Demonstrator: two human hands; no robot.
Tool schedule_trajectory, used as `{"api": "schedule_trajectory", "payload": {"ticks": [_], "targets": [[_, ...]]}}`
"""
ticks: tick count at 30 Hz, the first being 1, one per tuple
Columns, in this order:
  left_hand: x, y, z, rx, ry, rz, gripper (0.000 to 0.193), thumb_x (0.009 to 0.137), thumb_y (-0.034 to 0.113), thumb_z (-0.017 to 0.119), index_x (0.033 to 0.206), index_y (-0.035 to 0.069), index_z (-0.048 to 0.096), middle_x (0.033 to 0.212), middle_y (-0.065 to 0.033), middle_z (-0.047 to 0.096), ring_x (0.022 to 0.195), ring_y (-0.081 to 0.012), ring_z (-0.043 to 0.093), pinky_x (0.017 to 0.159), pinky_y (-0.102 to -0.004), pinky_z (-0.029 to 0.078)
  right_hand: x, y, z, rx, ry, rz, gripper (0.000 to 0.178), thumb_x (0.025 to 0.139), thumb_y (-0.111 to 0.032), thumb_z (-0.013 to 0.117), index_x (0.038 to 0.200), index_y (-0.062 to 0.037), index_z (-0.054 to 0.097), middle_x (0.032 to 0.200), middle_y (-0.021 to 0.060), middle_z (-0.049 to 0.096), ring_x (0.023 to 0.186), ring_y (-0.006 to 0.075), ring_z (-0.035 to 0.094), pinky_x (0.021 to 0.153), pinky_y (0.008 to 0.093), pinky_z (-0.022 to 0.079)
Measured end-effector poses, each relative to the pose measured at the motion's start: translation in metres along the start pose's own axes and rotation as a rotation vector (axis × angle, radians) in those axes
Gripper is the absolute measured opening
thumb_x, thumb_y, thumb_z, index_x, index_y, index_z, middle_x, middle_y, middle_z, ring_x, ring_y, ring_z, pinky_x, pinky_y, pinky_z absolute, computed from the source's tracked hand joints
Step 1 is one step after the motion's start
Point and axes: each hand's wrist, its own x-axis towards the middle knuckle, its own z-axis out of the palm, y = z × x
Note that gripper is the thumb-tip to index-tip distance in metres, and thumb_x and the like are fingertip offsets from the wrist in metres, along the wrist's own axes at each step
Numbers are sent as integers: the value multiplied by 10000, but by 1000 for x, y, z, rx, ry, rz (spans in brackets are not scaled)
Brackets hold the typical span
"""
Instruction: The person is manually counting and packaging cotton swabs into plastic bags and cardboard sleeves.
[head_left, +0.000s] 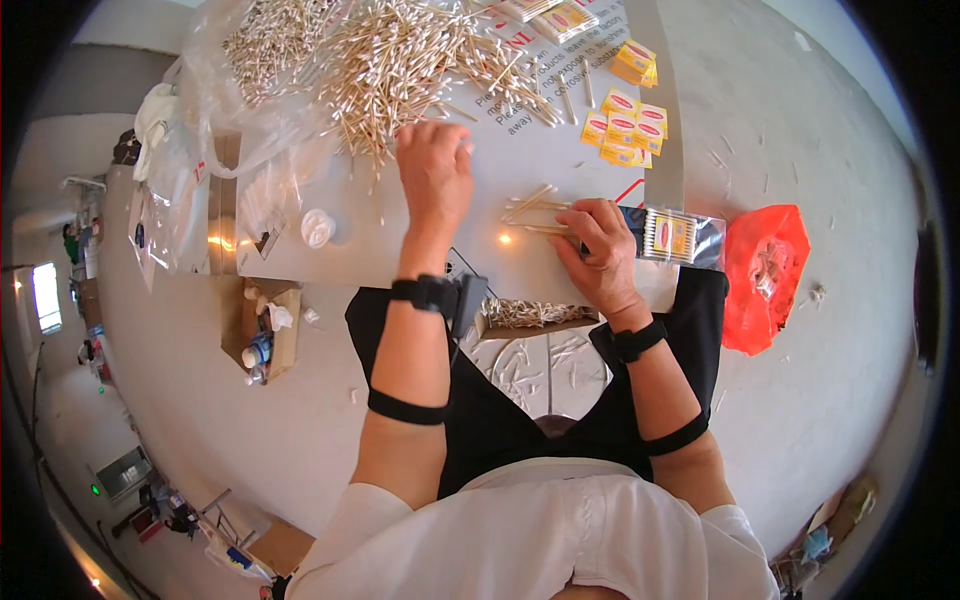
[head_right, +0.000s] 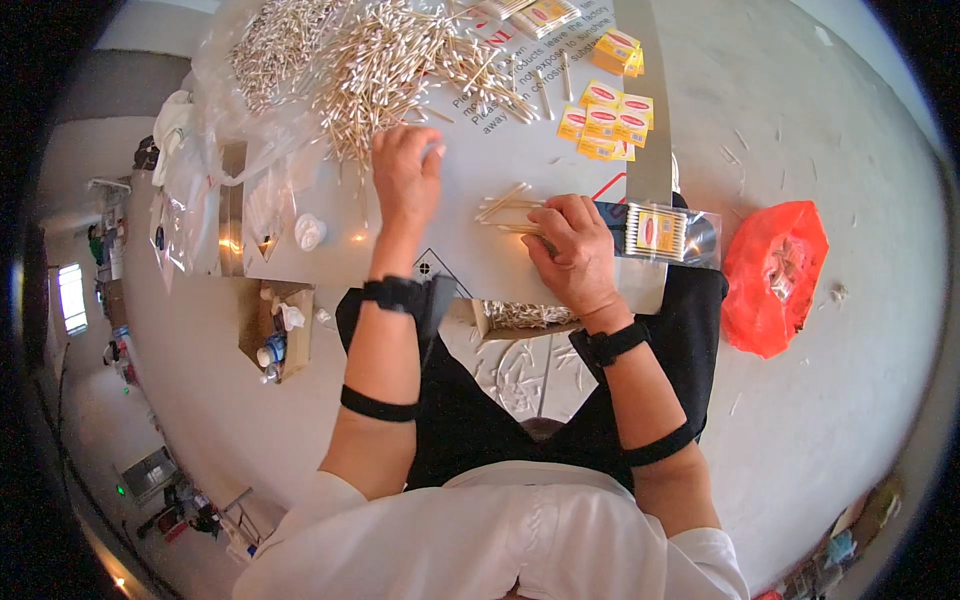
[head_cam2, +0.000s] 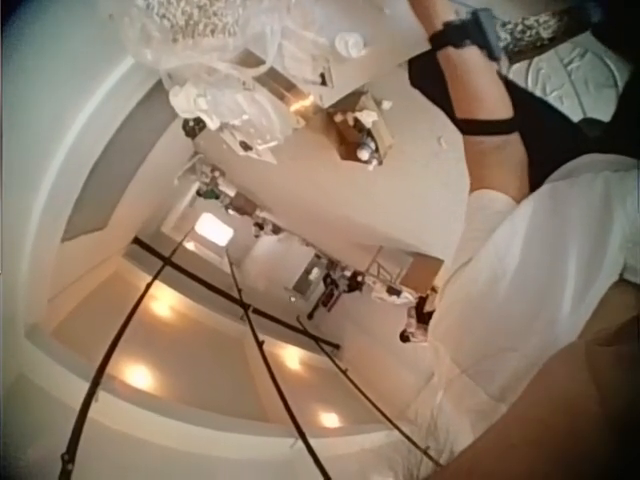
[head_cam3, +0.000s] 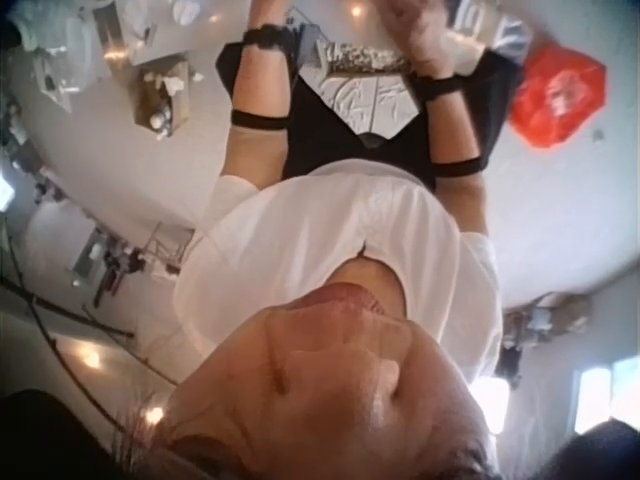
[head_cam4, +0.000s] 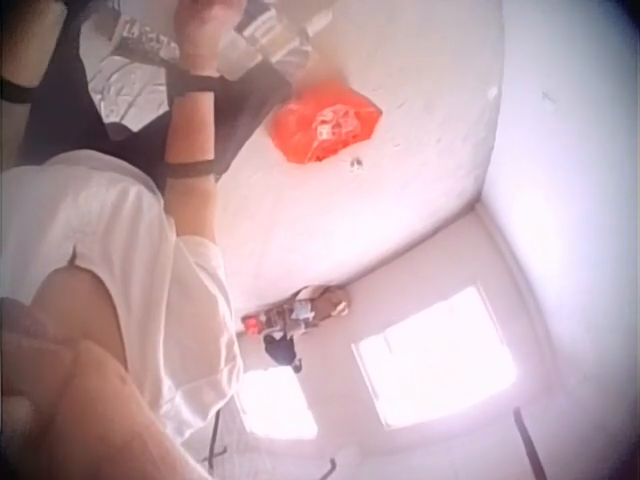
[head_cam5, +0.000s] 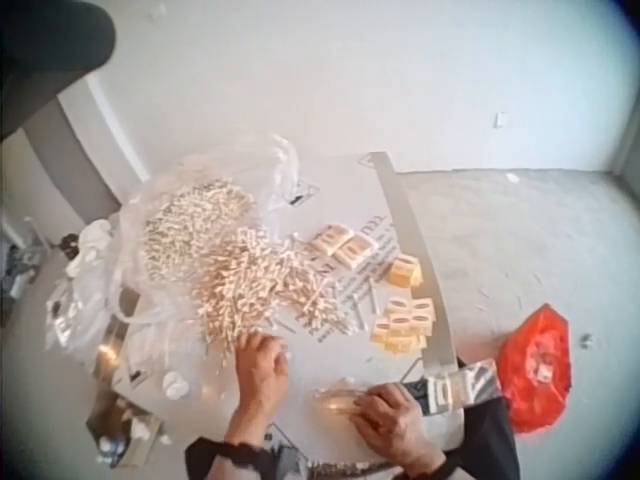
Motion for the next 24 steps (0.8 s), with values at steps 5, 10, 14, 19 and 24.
{"api": "schedule_trajectory", "payload": {"ticks": [5, 10, 14, 19, 24], "targets": [[54, -21, 6, 308, -134, 264, 162, 734, 66, 730, 856, 137, 650, 1017, -28, 606, 1000, -269, 524, 873, -411, 411, -1, 2, -2, 13, -15, 25, 274, 682, -74, 753, 940, -65, 663, 955, 98, 605, 873, 297, 603, 747, 385, 519], [92, -22, 19, 114, -79, 352, 108, 772, 80, 706, 851, 119, 643, 963, -27, 624, 953, -247, 539, 859, -379, 423, -1, 2, -3, 3, -28, 19, 269, 691, -70, 740, 947, -64, 659, 955, 100, 603, 873, 301, 601, 746, 386, 521], [86, -18, 13, -862, 118, -257, 56, 867, 96, 660, 890, 62, 622, 863, 0, 641, 806, -123, 570, 751, -268, 457, 3, 0, 1, 13, -37, -6, 265, 694, -67, 733, 948, -65, 656, 953, 100, 601, 874, 306, 599, 748, 389, 519], [4, 8, -40, -811, -519, -262, 55, 884, 75, 647, 911, 39, 615, 789, 36, 588, 736, -66, 537, 704, -224, 455, 1, 2, -1, 26, 6, 11, 261, 695, -78, 730, 944, -67, 653, 951, 100, 600, 871, 308, 597, 748, 395, 514], [-65, 52, -69, -726, -850, -268, 65, 855, 67, 627, 847, 10, 598, 731, -41, 589, 684, -116, 524, 663, -278, 456, 0, 3, -4, 10, 2, 28, 273, 699, -84, 727, 961, -63, 655, 958, 104, 604, 883, 311, 600, 757, 393, 516]]}}
